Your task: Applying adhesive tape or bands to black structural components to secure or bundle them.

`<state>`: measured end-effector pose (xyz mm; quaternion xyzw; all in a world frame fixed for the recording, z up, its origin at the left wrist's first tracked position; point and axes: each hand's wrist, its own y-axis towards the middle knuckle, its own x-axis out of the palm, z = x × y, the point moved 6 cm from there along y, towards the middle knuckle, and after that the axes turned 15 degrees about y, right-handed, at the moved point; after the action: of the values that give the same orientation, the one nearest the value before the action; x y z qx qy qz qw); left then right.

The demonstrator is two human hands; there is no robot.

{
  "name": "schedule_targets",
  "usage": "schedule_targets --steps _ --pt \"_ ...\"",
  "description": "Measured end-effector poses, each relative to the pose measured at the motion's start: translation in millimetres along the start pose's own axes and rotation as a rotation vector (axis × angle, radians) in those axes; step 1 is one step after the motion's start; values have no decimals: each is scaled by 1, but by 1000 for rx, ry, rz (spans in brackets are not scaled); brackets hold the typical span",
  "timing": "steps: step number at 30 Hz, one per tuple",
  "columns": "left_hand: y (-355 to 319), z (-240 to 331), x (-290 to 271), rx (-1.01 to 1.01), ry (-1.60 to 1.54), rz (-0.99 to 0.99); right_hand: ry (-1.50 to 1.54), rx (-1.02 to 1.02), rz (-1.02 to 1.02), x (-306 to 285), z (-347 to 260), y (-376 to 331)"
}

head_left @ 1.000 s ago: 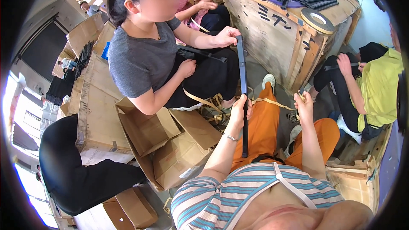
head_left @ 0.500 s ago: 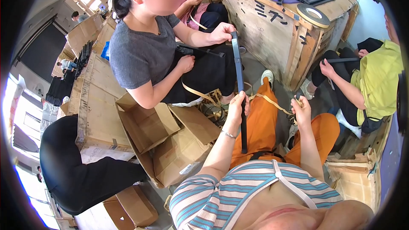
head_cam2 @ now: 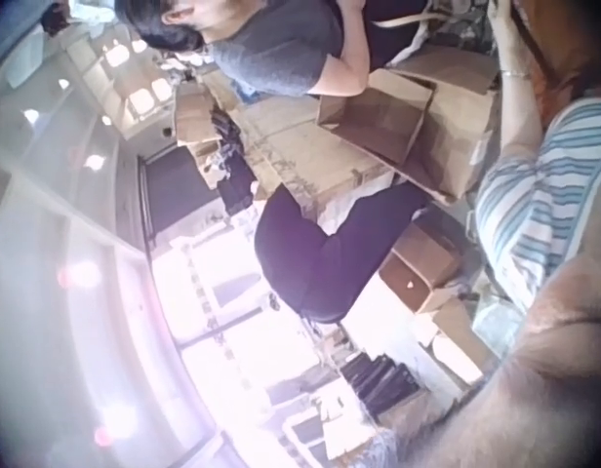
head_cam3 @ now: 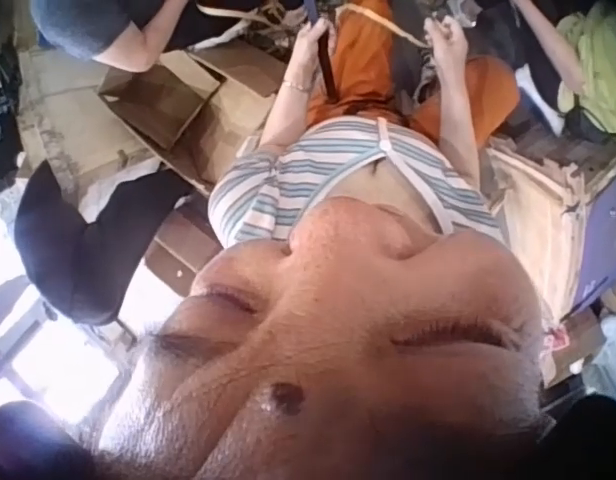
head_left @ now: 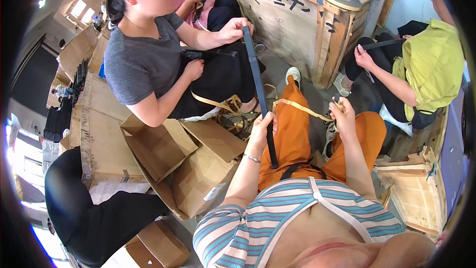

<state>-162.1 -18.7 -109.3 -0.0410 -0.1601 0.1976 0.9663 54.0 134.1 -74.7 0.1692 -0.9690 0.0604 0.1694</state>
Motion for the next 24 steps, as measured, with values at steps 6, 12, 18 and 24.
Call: schedule_targets --steps 6,12,18,24 --pt "-7 2 1 -9 -12 -14 46 13 -57 6 -1 -14" --pt "-19 15 9 74 -110 -60 42 18 -66 6 0 -20" --pt "-30 22 6 155 -9 63 14 28 -108 14 3 -25" --pt "-33 25 5 184 10 62 21 0 -139 18 0 -21"
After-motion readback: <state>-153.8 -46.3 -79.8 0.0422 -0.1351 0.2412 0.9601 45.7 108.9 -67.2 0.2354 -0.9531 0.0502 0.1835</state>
